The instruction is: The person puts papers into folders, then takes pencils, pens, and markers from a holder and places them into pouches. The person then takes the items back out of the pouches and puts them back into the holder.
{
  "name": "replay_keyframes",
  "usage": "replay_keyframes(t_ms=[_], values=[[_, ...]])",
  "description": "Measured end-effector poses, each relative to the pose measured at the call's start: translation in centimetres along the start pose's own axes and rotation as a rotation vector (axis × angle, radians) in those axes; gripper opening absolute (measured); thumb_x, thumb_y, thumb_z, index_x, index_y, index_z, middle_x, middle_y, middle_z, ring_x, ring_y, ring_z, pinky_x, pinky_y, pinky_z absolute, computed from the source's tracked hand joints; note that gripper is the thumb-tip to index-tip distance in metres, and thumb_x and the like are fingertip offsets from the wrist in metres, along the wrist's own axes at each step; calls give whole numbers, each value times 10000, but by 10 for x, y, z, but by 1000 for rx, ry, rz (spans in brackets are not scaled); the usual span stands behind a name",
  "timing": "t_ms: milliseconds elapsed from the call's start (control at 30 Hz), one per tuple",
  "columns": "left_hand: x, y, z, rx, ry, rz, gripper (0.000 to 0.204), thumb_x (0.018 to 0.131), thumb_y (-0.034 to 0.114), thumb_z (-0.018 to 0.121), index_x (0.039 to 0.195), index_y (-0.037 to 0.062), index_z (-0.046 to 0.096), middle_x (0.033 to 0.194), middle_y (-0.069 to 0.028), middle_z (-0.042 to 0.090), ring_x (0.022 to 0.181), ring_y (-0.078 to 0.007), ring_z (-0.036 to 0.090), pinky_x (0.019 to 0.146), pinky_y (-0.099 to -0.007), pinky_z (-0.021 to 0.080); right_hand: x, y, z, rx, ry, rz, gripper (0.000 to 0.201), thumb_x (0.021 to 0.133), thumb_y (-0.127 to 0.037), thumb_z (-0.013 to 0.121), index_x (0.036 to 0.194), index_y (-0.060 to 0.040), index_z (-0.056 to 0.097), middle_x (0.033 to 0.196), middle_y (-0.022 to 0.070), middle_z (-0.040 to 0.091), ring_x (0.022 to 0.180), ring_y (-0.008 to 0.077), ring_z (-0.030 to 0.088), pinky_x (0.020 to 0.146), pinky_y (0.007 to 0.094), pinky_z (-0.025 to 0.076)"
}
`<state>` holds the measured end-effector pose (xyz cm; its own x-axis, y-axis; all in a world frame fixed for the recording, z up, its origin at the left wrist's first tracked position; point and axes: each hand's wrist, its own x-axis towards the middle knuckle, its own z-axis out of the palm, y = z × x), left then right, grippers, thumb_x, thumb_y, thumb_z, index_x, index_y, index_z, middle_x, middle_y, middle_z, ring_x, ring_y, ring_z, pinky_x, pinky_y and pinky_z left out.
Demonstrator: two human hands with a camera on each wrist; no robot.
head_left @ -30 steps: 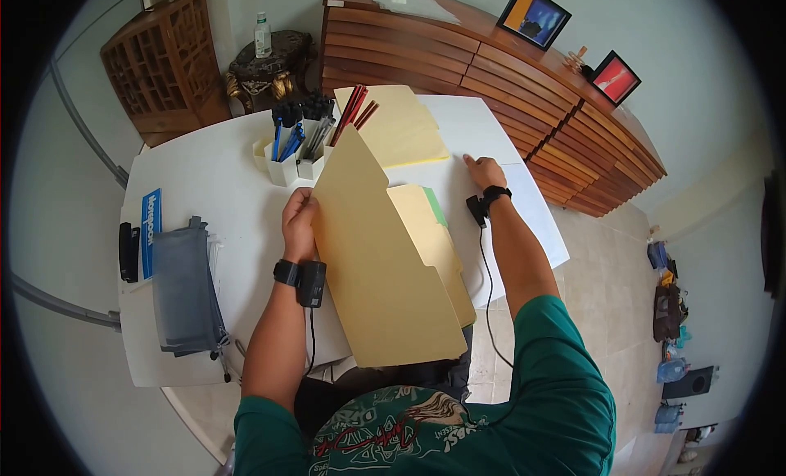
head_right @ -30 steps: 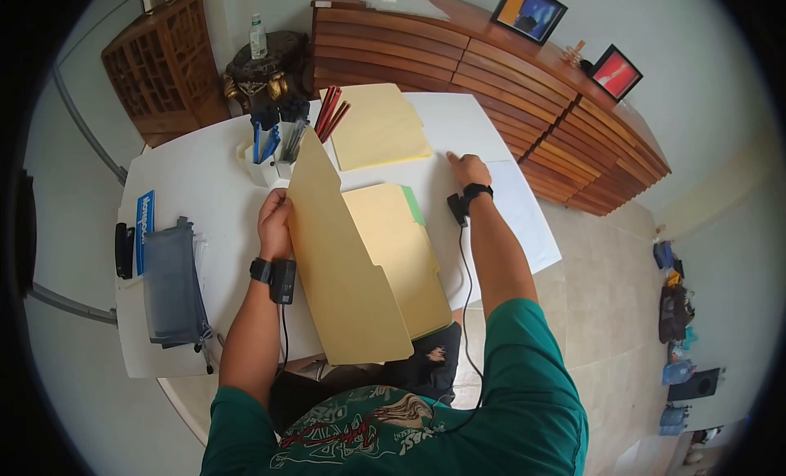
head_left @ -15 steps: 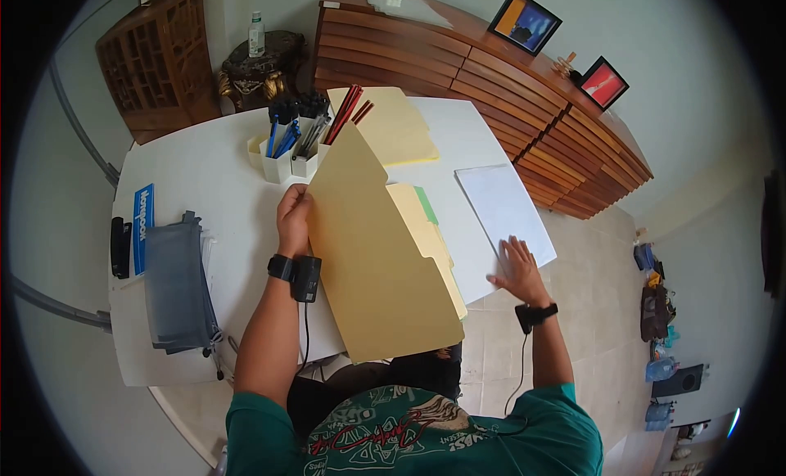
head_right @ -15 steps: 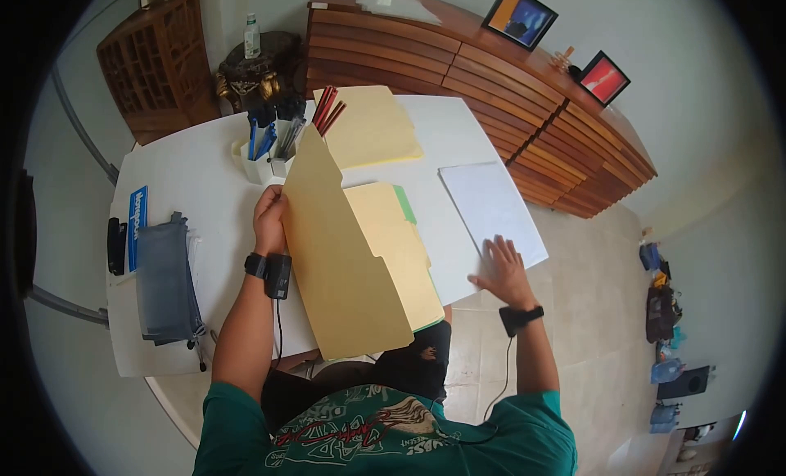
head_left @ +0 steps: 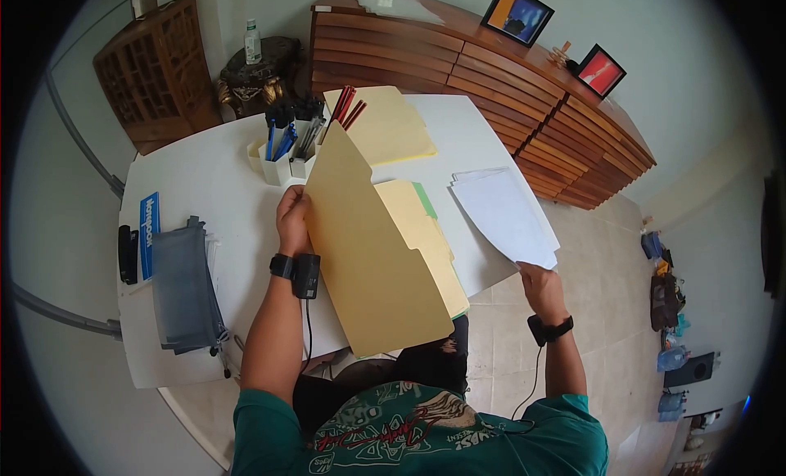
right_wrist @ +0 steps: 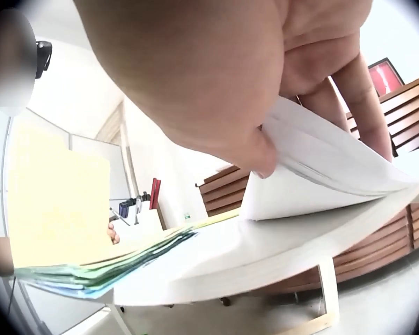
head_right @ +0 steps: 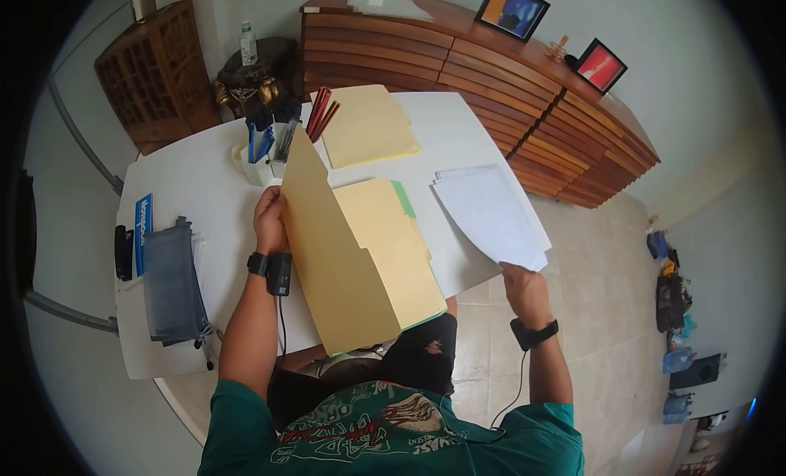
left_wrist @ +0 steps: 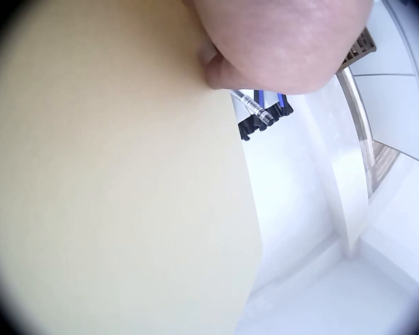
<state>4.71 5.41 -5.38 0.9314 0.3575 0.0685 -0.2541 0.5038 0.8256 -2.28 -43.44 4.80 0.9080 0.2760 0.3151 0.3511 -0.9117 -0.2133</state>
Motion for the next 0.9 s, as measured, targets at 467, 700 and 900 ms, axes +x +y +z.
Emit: replay_keyframes(t_ms=[467, 700, 900], values=[[4, -3, -3, -23, 6, 9, 171, 982, 55, 462, 1075, -4, 593, 1002, -88, 666, 914, -178, 634, 847, -301, 503, 38, 62, -7, 539, 55, 410, 263, 902, -139, 582, 952, 60, 748, 720, 48, 687, 659, 103, 596, 595, 277, 458], [-3, 4, 4, 31, 17, -5, 175, 986, 62, 468, 1077, -4, 602, 1013, -84, 667, 917, -171, 632, 849, -294, 496, 29, 55, -3, 754, 27, 563, 257, 899, -136, 590, 949, 54, 756, 770, 37, 686, 670, 95, 588, 592, 240, 435], [-1, 1, 1, 5, 7, -3, 166, 985, 61, 479, 1080, 1, 602, 1016, -82, 670, 923, -174, 638, 853, -296, 497, 32, 52, 3, 497, 149, 436, 219, 905, -32, 557, 989, 50, 742, 873, 89, 730, 775, 134, 653, 675, 287, 506]])
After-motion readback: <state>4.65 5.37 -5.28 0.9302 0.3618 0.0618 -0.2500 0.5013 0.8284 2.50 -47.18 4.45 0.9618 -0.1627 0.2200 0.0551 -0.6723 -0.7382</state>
